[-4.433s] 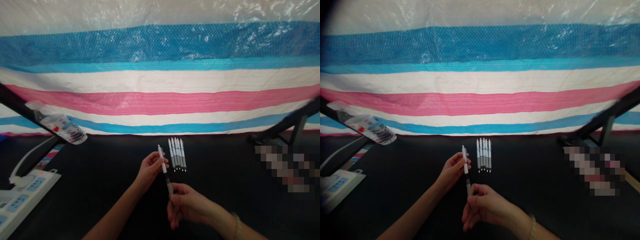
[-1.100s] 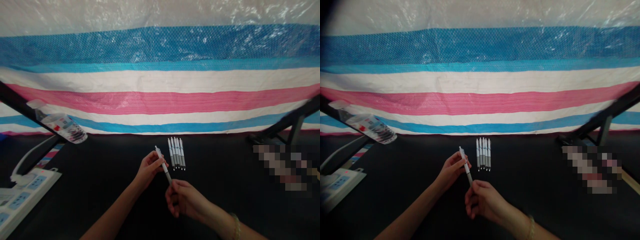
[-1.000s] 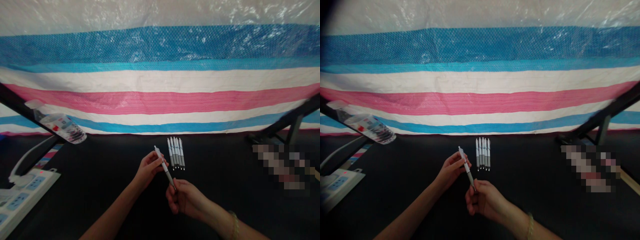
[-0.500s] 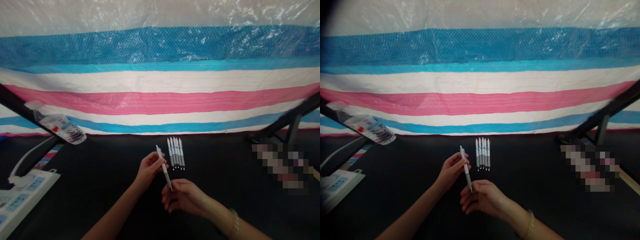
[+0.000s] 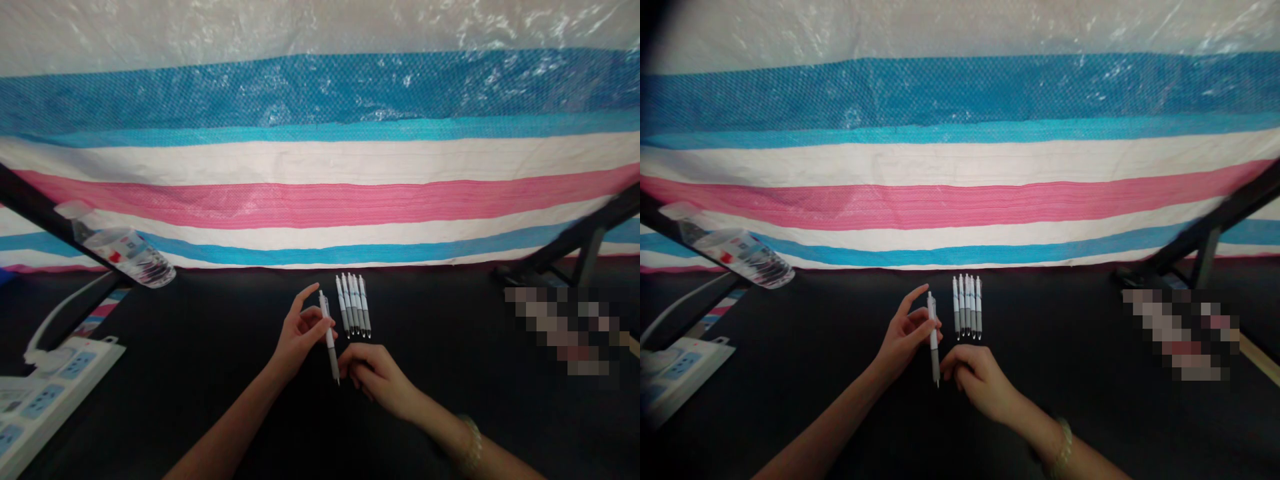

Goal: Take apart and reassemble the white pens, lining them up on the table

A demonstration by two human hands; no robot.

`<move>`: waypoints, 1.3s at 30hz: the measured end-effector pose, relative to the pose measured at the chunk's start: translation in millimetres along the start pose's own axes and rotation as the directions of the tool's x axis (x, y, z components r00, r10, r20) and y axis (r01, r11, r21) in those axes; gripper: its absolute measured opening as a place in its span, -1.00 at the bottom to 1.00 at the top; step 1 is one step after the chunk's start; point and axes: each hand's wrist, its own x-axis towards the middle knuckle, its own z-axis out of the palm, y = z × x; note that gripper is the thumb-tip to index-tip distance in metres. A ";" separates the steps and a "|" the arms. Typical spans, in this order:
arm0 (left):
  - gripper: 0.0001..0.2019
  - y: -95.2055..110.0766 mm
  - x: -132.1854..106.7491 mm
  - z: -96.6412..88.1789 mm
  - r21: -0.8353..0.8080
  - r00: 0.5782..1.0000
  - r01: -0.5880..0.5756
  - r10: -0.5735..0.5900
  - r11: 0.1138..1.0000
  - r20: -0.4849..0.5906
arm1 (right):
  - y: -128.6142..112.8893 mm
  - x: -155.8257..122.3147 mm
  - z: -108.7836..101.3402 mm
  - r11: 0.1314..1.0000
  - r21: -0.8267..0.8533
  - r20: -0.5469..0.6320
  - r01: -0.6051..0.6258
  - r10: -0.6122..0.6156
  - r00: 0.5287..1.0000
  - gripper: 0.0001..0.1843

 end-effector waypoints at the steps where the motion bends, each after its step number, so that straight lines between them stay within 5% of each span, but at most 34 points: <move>1: -0.34 0.4 -0.4 0.3 0.007 1.000 0.002 -0.002 1.000 0.004 | 0.1 0.4 0.2 1.000 -0.005 -0.001 0.004 -0.004 1.000 -0.70; 33: -0.44 2.3 0.9 -0.1 0.016 0.998 -0.011 0.012 1.000 -0.060 | 2.2 1.6 0.5 1.000 -0.027 0.004 -0.005 0.005 1.000 -0.65; 39: -0.41 2.5 3.6 -3.7 0.149 0.993 -0.063 0.077 0.987 -0.088 | 6.9 -2.1 -0.6 0.967 -0.225 -0.027 0.120 -0.130 0.991 -0.66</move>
